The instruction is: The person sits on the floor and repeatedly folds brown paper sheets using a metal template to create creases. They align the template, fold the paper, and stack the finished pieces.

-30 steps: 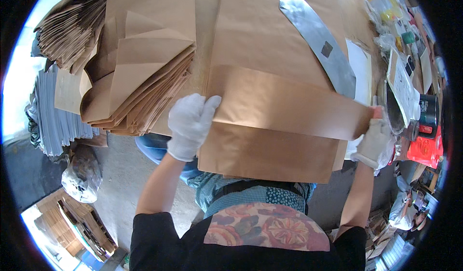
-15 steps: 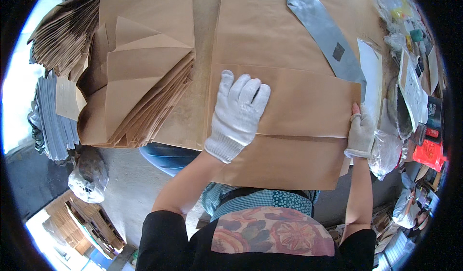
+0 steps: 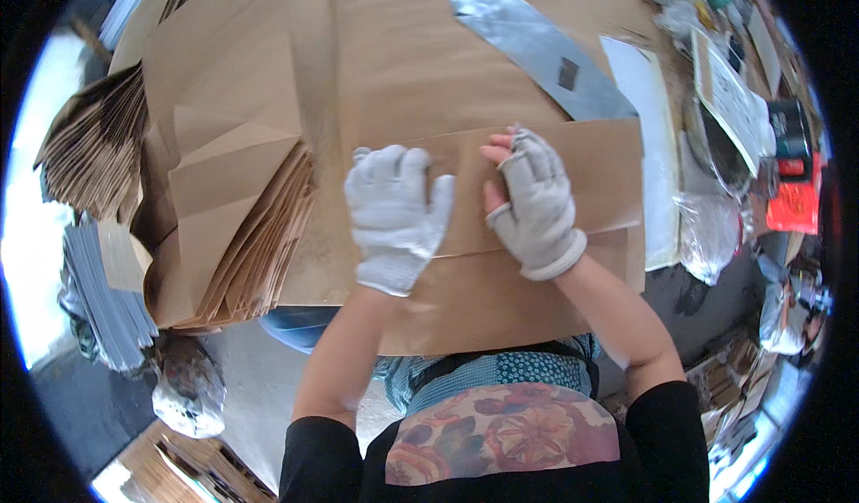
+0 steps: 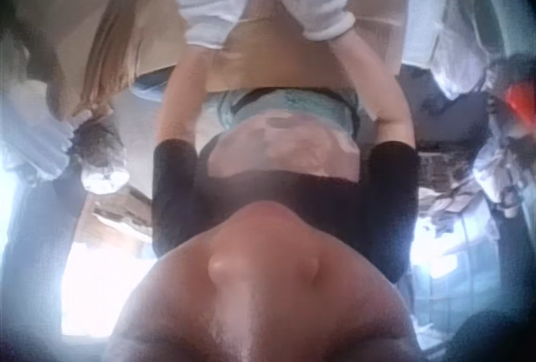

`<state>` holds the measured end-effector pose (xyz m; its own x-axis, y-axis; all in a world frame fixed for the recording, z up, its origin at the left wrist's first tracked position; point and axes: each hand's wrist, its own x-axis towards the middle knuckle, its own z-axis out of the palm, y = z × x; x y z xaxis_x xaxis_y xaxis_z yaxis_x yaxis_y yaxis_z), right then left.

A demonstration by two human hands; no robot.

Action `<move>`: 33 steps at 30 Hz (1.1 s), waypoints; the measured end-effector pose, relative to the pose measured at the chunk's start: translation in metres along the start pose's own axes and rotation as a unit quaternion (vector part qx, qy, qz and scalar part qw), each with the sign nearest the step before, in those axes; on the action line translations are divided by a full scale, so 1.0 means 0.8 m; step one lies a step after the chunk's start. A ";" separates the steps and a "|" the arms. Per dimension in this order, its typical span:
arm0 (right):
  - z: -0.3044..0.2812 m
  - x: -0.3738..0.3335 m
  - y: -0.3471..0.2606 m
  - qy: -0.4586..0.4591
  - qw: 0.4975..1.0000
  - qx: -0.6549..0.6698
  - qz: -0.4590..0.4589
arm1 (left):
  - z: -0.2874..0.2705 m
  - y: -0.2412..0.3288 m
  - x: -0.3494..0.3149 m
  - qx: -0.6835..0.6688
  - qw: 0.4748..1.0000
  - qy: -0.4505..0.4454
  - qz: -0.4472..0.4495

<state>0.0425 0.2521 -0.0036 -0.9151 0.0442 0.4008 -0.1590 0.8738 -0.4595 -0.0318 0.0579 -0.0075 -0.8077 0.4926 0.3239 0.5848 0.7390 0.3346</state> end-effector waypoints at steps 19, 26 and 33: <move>-0.207 -0.016 0.006 0.074 0.989 -0.116 -0.052 | -0.131 0.097 0.003 0.006 0.982 -0.004 0.188; -0.237 0.009 -0.034 -0.217 0.975 0.047 -0.001 | -0.155 0.134 -0.049 0.066 0.980 0.004 0.187; -0.215 -0.019 -0.046 -0.065 0.964 -0.239 -0.096 | -0.160 0.174 -0.089 0.028 0.966 -0.058 0.249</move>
<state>0.1260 0.3021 0.1436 -0.9296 -0.1746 0.3247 -0.1700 0.9845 0.0428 0.1171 0.0667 0.1296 -0.4314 0.8397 0.3299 0.9012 0.4182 0.1139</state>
